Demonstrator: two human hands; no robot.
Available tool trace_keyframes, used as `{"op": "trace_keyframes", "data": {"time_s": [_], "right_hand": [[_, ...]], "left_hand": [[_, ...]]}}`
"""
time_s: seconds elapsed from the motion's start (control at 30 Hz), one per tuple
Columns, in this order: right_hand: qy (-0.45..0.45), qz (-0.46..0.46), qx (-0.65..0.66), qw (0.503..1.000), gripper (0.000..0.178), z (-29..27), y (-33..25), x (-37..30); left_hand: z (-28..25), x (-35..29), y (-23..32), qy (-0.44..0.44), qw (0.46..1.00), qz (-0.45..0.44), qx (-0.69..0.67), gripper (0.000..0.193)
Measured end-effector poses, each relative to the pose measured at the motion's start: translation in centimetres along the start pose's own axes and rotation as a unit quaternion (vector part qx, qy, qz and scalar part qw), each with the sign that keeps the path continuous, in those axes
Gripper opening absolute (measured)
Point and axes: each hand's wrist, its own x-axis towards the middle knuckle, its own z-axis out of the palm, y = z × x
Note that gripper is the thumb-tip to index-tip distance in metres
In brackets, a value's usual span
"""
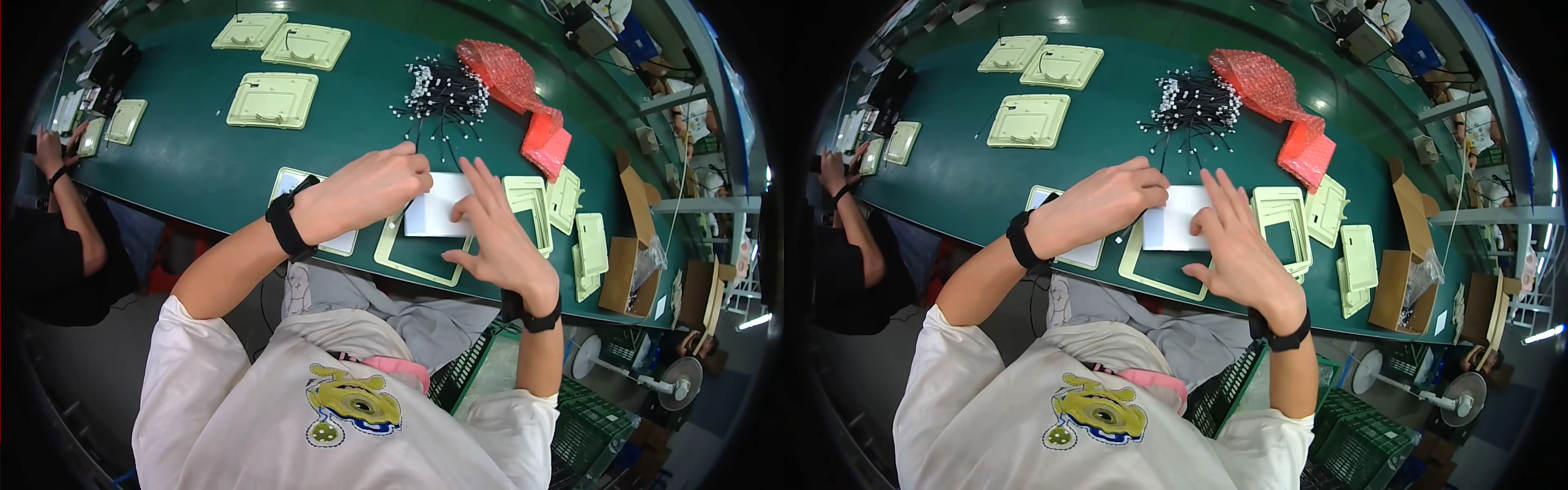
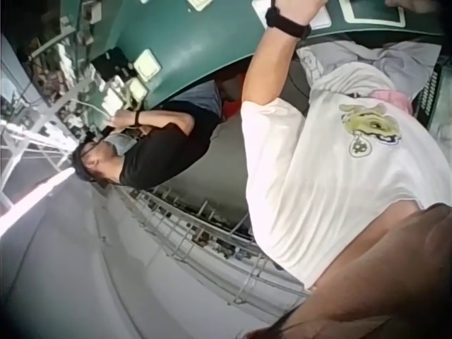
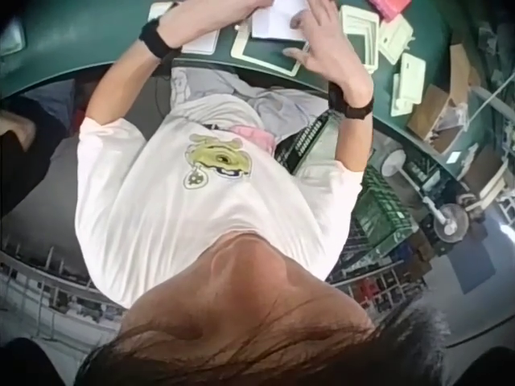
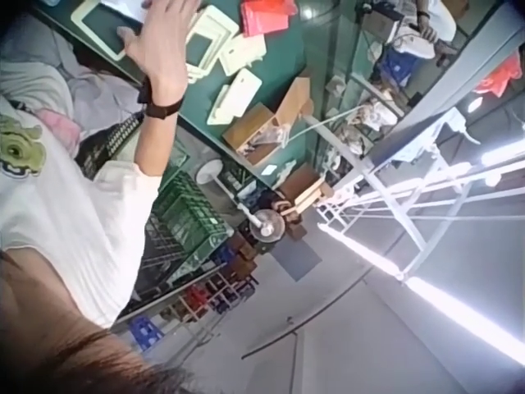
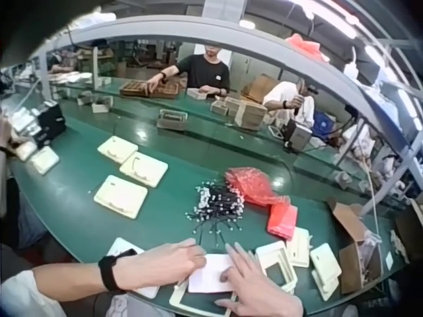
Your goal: The person gathers plastic frames from a crate and places them on a table. They then place white panels into the frames, thread a wire through each assembly, and snap a plastic cover onto the back.
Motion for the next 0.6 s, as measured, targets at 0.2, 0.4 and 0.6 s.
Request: {"op": "trace_keyframes", "data": {"time_s": [0.2,0.4,0.6], "right_hand": [[-0.091,-0.033,0.012,0.995,0.062,2.0,1.2,1.9],[-0.074,0.043,0.015,0.996,0.073,0.6,-1.0,-1.3],[-0.069,0.02,0.0,0.997,0.073,3.2,-3.3,-2.4]], "left_hand": [[-0.4,-0.6,0.4,-0.058,0.997,-0.003,0.056,0.024],[-0.5,-3.7,-0.1,0.009,0.997,-0.011,-0.071,0.06],[0.6,-6.1,1.2,-0.069,0.996,-0.034,-0.049,0.101]]}}
